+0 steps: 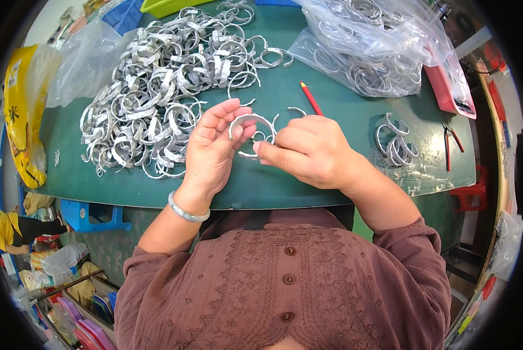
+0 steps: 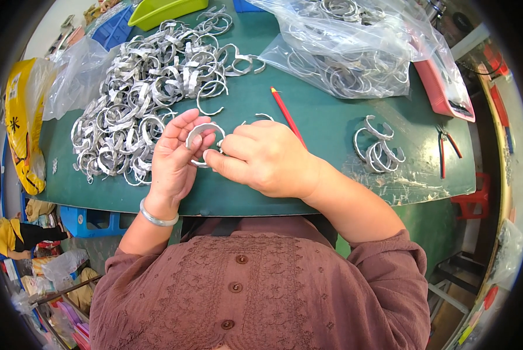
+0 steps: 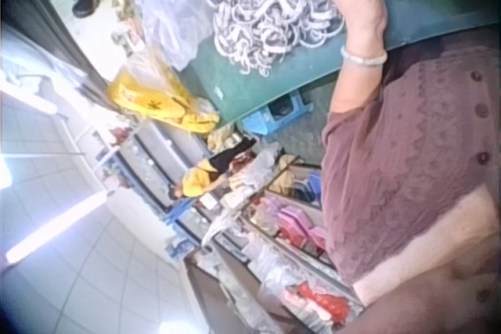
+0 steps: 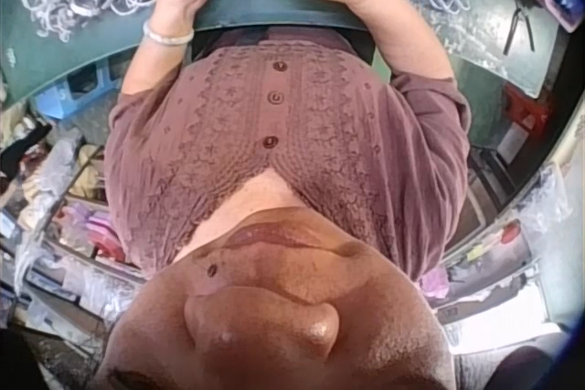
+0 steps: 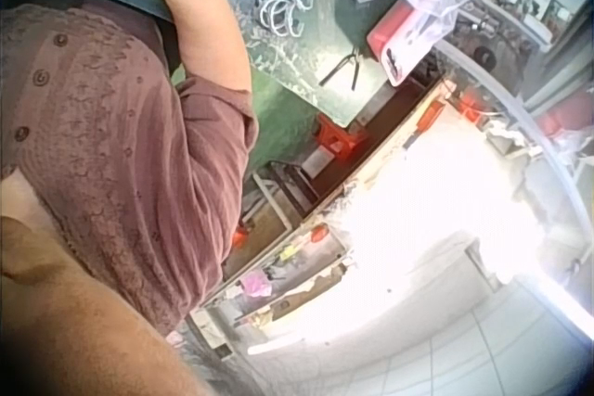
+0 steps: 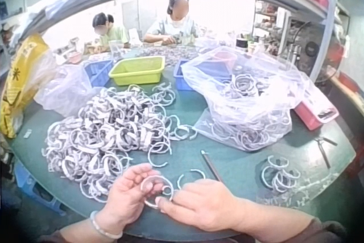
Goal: The person assembles metal bracelets by picking up individual components from a large pile on a workbench and fitting them together by hand. Using a red marker, the person applies marks to specific spots on the assembled bracelets and places them into a plastic bag.
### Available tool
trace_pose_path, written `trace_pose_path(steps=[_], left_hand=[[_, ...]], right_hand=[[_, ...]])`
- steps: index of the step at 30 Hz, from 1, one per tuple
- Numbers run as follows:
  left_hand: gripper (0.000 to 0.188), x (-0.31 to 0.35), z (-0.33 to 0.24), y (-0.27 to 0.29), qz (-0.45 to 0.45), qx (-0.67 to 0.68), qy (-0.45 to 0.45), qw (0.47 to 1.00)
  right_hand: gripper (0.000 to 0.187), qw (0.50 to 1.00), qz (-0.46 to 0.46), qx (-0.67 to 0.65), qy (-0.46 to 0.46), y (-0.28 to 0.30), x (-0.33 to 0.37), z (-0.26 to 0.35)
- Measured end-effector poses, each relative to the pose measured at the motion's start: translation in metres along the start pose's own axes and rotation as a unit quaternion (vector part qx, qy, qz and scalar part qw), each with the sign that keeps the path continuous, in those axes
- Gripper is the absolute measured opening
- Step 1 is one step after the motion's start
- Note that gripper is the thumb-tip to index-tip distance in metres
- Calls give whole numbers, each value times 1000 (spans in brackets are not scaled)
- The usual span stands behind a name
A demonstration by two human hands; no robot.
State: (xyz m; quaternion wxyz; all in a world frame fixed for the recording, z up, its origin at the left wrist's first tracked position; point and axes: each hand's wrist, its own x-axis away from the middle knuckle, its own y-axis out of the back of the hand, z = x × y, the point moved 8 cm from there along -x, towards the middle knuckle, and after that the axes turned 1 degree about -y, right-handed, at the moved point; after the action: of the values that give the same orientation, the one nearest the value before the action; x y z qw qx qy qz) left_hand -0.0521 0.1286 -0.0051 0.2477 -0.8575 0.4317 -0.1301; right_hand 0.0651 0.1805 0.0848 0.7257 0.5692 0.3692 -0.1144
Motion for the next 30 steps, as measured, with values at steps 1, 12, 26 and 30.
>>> trace_pose_path(steps=[1, 12, 26, 30], left_hand=[[38, 0, -3, -1, 2, 4, -19, 1000], [37, 5, -33, 0, 48, 17, -152, 987], [36, 16, -49, -7, 58, -36, -197, 978], [29, 22, -50, 5, 28, -127, -199, 971]], right_hand=[[20, 1000, 3, 3, 5, 0, 0, 1], [17, 997, -17, 72, 3, 1, 0, -4], [18, 995, -35, 92, -12, 10, -8, -11], [13, 975, -139, 163, -55, 51, -11, -48]])
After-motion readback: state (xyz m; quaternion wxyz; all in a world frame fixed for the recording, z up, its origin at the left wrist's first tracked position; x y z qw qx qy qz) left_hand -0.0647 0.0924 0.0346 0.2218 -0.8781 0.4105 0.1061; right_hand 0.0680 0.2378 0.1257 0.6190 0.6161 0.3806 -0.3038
